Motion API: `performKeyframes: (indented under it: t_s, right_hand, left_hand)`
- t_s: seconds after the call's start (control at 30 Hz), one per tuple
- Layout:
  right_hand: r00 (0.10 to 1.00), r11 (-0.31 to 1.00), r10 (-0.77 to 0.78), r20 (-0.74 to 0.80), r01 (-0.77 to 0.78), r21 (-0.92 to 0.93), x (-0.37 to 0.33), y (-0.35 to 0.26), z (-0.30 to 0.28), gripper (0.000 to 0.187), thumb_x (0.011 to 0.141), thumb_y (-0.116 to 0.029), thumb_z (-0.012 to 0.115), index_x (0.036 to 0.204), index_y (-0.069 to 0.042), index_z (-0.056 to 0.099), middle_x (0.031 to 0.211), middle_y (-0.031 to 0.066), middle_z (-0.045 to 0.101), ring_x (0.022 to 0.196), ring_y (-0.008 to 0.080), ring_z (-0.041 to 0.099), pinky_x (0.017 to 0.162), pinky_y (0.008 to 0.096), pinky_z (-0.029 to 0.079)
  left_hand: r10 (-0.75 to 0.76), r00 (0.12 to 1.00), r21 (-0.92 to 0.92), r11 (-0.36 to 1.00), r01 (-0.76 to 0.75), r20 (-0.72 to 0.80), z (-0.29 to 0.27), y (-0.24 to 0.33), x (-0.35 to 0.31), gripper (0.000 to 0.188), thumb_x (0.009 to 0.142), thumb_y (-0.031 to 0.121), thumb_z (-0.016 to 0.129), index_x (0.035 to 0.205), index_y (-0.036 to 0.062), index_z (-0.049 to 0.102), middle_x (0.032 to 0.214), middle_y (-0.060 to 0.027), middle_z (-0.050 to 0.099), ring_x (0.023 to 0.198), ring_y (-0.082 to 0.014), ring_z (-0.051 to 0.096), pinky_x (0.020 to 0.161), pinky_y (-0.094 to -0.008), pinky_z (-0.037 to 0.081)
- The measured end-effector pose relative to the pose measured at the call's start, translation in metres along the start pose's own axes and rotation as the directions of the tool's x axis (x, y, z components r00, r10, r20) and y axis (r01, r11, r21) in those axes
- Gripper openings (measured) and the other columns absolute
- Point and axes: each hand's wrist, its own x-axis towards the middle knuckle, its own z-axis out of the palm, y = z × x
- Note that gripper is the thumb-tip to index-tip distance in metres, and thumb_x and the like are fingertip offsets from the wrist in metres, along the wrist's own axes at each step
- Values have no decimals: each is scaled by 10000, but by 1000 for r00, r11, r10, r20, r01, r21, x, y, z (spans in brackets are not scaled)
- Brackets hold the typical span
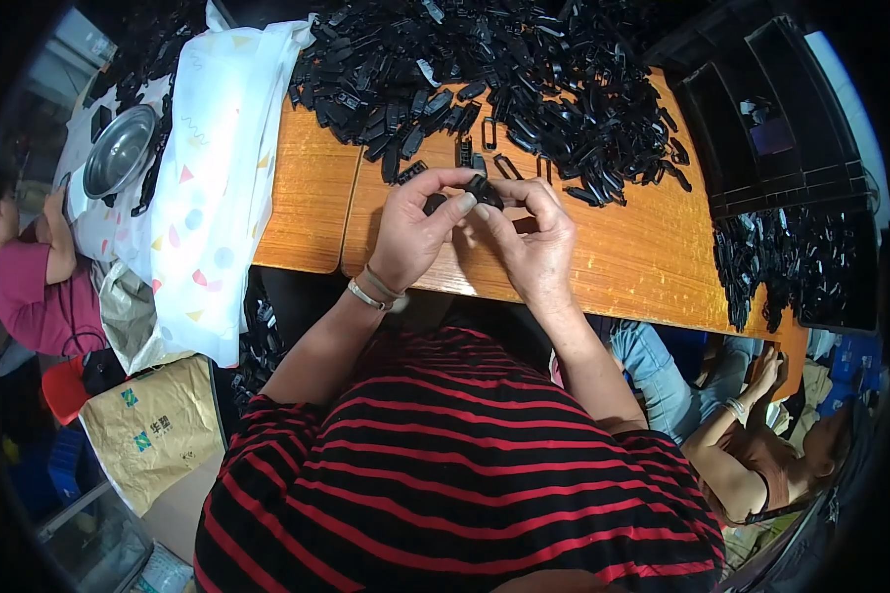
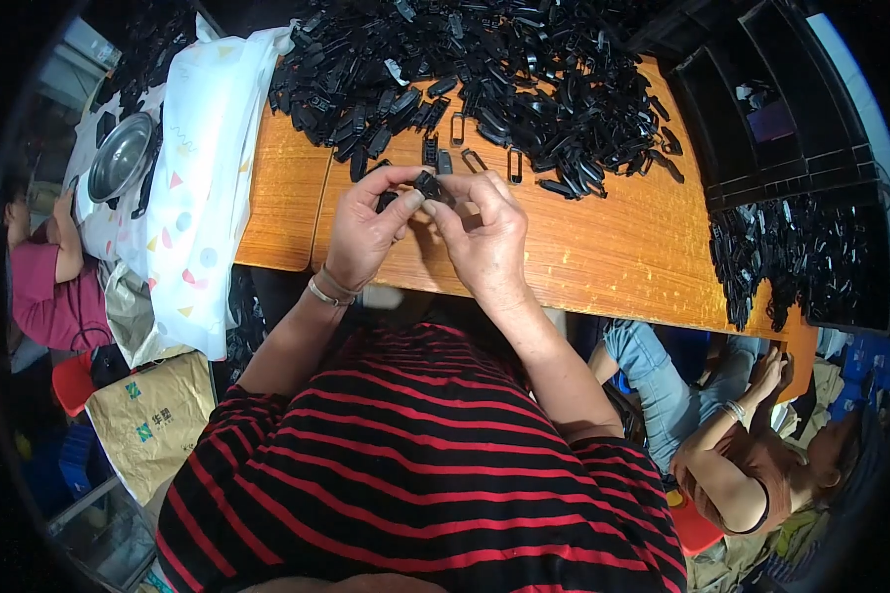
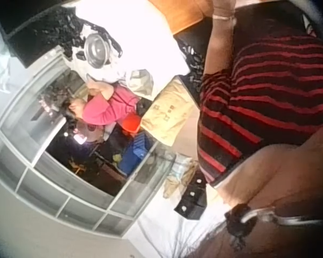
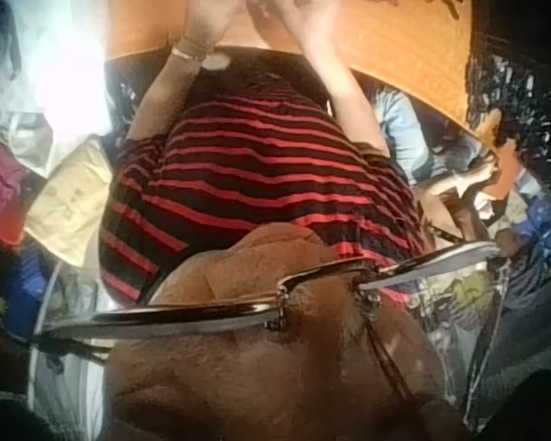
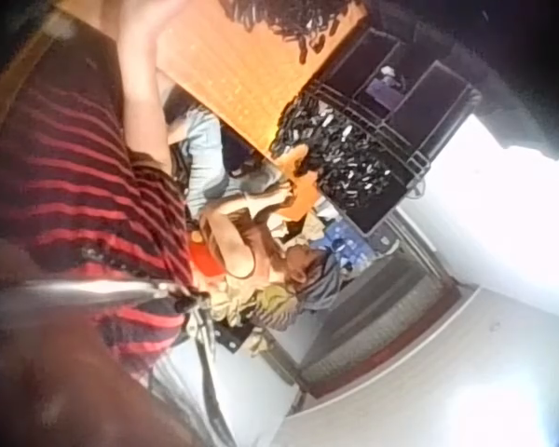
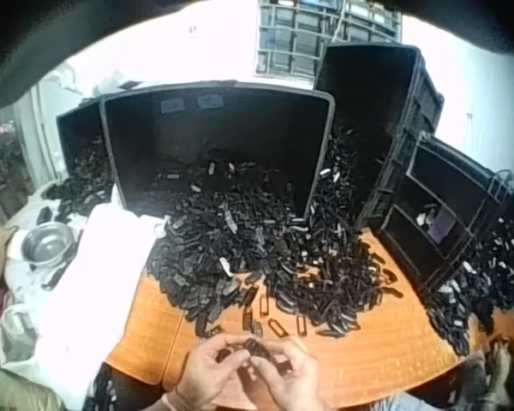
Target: Manually joining small black plastic components together on a workbench.
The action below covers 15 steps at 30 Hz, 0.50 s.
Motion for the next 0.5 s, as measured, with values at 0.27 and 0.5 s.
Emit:
performKeyframes:
  t_s: [0.27,0.5]
  right_hand:
    - [965,940,-257,-54,237,-244,-11,11,7,328,707,79,739,1005,6,621,900,121,592,771,210,622,613,254,528]
    - [985,961,-169,-40,155,-231,-12,10,12,524,676,-74,813,1121,-15,544,952,155,554,873,320,604,734,373,501]
  left_hand:
    - [265,964,296,921,-255,7,14,-6,-9,286,912,51,628,1191,-10,619,877,19,601,785,-63,555,699,-198,465]
    - [-45,999,-8,999,46,30,8,4,-12,217,982,131,521,1156,24,595,863,15,606,662,2,469,557,-153,381]
